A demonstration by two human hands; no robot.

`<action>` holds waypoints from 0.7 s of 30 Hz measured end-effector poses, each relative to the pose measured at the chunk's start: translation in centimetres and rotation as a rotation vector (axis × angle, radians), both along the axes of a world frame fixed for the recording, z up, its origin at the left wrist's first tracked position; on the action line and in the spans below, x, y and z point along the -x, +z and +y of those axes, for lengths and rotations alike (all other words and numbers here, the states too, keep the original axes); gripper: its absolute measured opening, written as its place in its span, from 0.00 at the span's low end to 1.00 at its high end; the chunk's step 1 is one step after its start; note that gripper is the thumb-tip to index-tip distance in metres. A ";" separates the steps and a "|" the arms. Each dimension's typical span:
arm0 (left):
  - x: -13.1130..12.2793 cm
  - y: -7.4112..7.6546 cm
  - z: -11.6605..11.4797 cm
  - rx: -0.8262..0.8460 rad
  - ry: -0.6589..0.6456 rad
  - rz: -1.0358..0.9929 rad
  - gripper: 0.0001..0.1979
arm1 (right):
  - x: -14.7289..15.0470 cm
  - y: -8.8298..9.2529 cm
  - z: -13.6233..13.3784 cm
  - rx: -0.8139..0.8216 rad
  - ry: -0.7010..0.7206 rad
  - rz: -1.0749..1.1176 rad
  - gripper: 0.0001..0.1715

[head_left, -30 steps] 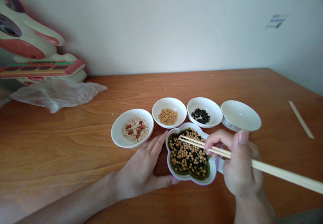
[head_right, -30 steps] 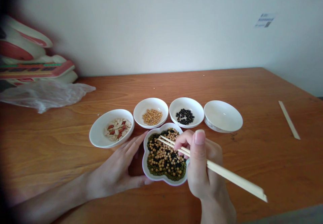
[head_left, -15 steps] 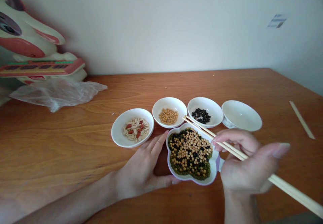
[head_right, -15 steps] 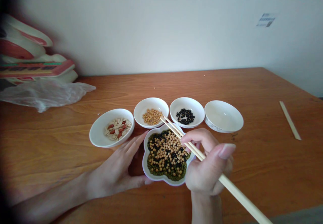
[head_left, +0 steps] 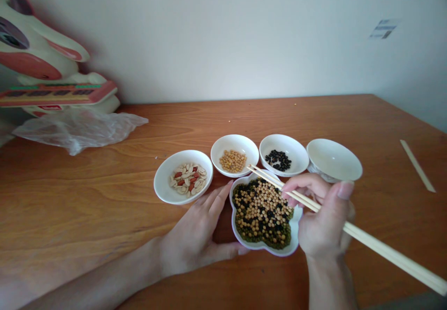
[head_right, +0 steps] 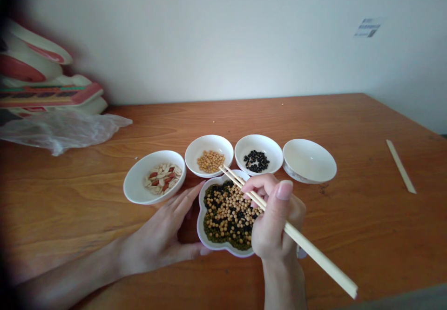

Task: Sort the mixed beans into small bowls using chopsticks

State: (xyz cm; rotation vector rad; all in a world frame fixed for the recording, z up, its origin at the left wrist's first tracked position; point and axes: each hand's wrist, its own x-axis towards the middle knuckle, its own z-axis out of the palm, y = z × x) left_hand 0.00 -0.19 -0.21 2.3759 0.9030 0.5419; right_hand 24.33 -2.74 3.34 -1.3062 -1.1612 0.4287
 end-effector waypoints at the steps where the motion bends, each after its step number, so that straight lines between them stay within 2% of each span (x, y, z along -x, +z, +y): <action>1: 0.0 0.0 0.0 -0.001 0.000 0.000 0.61 | 0.0 0.0 0.0 0.006 -0.003 0.000 0.48; 13: -0.1 0.2 0.0 0.033 0.007 0.004 0.61 | -0.2 -0.2 0.1 0.005 0.008 0.008 0.48; 21: 0.1 0.0 0.2 0.005 0.002 0.005 0.62 | -0.8 0.2 -0.3 0.034 0.010 -0.034 0.52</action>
